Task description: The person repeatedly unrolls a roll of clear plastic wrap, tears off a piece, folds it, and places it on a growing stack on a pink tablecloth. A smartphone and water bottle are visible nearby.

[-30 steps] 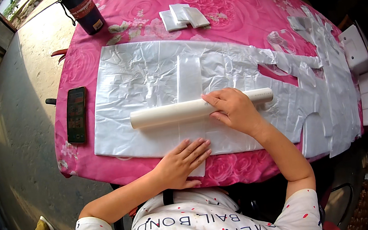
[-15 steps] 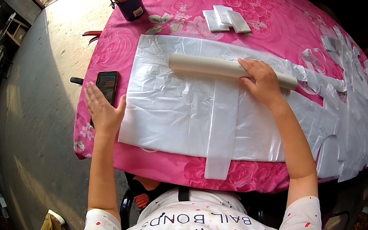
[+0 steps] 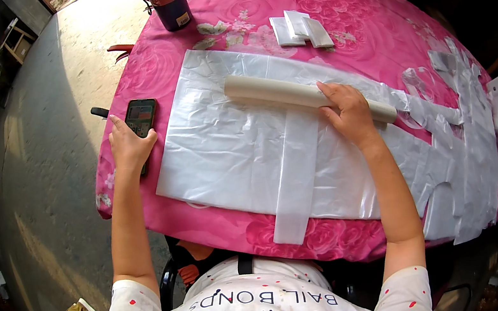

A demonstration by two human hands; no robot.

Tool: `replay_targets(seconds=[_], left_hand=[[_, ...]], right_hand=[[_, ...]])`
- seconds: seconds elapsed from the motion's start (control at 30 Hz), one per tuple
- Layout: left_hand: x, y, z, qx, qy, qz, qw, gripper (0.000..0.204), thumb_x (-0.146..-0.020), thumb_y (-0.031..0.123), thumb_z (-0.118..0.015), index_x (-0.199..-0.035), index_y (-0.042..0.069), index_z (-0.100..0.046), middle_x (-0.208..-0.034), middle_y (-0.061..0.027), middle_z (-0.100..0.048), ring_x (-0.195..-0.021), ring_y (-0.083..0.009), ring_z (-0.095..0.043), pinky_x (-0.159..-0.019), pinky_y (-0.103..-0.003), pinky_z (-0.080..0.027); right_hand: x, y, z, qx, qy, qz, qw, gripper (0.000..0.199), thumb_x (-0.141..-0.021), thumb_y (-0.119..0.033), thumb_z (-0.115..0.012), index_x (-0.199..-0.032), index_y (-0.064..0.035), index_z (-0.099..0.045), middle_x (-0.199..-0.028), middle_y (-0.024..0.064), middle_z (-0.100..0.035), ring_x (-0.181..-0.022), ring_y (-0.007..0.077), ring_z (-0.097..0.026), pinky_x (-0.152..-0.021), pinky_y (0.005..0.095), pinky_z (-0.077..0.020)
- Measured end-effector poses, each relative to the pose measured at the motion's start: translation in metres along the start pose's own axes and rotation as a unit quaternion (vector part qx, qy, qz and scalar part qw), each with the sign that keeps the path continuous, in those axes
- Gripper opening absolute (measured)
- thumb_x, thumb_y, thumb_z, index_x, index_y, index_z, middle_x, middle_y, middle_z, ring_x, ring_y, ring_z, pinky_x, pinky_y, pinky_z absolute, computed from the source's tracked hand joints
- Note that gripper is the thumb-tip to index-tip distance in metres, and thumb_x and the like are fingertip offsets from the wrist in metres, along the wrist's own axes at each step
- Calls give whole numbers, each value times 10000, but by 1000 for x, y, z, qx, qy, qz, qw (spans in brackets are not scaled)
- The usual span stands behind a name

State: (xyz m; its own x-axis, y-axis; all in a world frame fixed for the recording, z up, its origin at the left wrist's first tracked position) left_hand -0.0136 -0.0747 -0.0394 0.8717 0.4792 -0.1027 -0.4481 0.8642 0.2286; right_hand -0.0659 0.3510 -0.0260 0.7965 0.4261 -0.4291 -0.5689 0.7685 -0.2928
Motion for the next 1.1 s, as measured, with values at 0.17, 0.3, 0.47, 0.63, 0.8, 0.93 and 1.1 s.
replay_targets(seconds=[0.17,0.3,0.47,0.63,0.8,0.93,1.1], left_hand=[[-3,-6,-1,-32,-1,-14,999,989,-662,373,-702,-1349,-153,-223,-1190,-279,-508,-1097,-396,-487,-949,-406,-411],[-3,-9,4,-10,-41,-6,999,990,-682,395,-713,-1354,-144,-225,-1269,-289,-445,-1174,-398,-430,-999,-409,-362],[46,34,17,-23,60,-208,976,990,-684,392,-755,-1382,-75,-232,-1437,-231,-233,-1335,-362,-206,-1100,-426,-195],[157,93,27,179,-167,-579,778,888,-667,407,-744,-1360,11,-356,-1434,-166,-321,-1316,-332,-313,-1094,-426,-248],[199,116,4,51,-248,-700,668,852,-769,503,-598,-1394,2,-307,-1490,-138,-230,-1389,-256,-200,-1124,-391,-187],[199,122,-5,48,-270,-701,658,839,-782,497,-582,-1401,6,-299,-1496,-132,-221,-1394,-246,-187,-1128,-382,-175],[195,118,-11,63,-268,-711,647,804,-794,477,-575,-1397,17,-310,-1499,-121,-219,-1394,-233,-192,-1127,-374,-183]], right_hand=[[-1,0,-3,-9,0,-5,1000,493,-707,-128,-699,-1188,-133,-591,-1045,55,-615,-969,245,-557,-878,384,-421],[-2,-1,-4,-12,-1,-2,1000,490,-708,-129,-699,-1186,-134,-595,-1044,54,-615,-970,244,-557,-880,384,-420],[-1,3,-1,-9,-12,-13,1000,478,-708,-129,-700,-1176,-127,-599,-1047,52,-614,-964,246,-556,-872,389,-422],[3,-1,8,-25,-13,4,1000,481,-700,-121,-708,-1168,-119,-600,-1046,58,-616,-955,244,-558,-855,382,-432],[29,-42,27,-88,-44,-4,995,494,-678,-114,-723,-1157,-107,-603,-1037,67,-620,-944,248,-561,-845,371,-439],[42,-43,22,-73,-65,22,995,479,-678,-104,-722,-1143,-93,-606,-1033,66,-623,-945,249,-562,-867,382,-427],[16,-18,7,-25,-14,15,999,468,-681,-96,-717,-1137,-88,-609,-1062,72,-614,-978,252,-554,-897,388,-414]])
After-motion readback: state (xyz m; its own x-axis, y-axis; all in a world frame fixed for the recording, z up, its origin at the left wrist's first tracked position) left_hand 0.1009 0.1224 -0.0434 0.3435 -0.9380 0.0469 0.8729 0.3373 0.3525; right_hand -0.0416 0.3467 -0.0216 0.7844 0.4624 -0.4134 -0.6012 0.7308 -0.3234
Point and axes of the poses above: each hand's wrist, its own x-axis away from the middle knuckle, its own z-axis out of the back of the hand, y = z × x, the point moved 1 cm from there along -x, towards the middle knuckle
